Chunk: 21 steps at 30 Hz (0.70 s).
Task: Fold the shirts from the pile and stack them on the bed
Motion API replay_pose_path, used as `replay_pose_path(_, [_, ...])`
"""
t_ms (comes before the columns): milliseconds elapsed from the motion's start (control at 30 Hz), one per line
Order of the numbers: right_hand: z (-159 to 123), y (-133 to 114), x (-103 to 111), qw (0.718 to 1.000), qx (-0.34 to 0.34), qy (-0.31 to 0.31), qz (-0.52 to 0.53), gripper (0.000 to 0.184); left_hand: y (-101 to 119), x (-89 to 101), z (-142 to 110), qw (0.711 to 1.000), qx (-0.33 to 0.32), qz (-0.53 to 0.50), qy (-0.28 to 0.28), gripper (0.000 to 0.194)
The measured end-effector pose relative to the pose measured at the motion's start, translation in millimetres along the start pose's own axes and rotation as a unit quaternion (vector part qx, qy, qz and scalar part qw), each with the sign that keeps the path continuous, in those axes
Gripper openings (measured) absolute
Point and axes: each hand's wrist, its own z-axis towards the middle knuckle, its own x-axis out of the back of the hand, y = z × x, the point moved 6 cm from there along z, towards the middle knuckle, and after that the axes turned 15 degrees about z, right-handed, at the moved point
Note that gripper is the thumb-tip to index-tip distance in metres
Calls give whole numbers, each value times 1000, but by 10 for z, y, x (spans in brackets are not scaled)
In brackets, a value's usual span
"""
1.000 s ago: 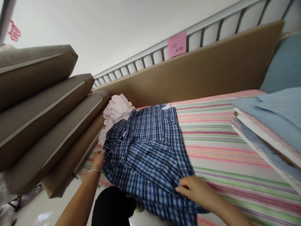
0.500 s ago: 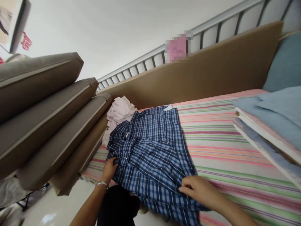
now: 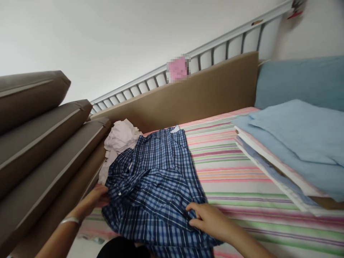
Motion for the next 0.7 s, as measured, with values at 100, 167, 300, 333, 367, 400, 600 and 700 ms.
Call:
replay_pose_path(100, [-6, -14, 16, 1000, 3, 0, -1, 40, 408, 181, -37, 974, 29, -198, -102, 15])
replay_pose_path(167, [-4, -18, 16, 1000, 4, -2, -1, 39, 766, 285, -54, 940, 28, -325, -103, 17])
replay_pose_path(300, [2, -9, 12, 1000, -2, 6, -2, 35, 1625, 277, -31, 901, -32, -429, -55, 23])
replay_pose_path(333, [-2, -5, 14, 1000, -4, 11, -2, 35, 1864, 226, -15, 892, -51, -447, -44, 23])
replay_pose_path(367, [-10, -2, 16, 1000, -7, 15, -2, 34, 2101, 167, 7, 882, -69, -465, -28, 23])
replay_pose_path(400, [-20, 2, 20, 1000, -9, 21, -2, 34, 2335, 99, 36, 872, -85, -482, -8, 23])
replay_pose_path(600, [11, 102, -23, 998, -52, 22, -24, 35, 3507, -540, 429, 848, -133, -512, 37, 18])
replay_pose_path(700, [138, 267, -138, 991, -121, -23, -52, 19, 3867, -964, 730, 861, -123, -492, 31, 13])
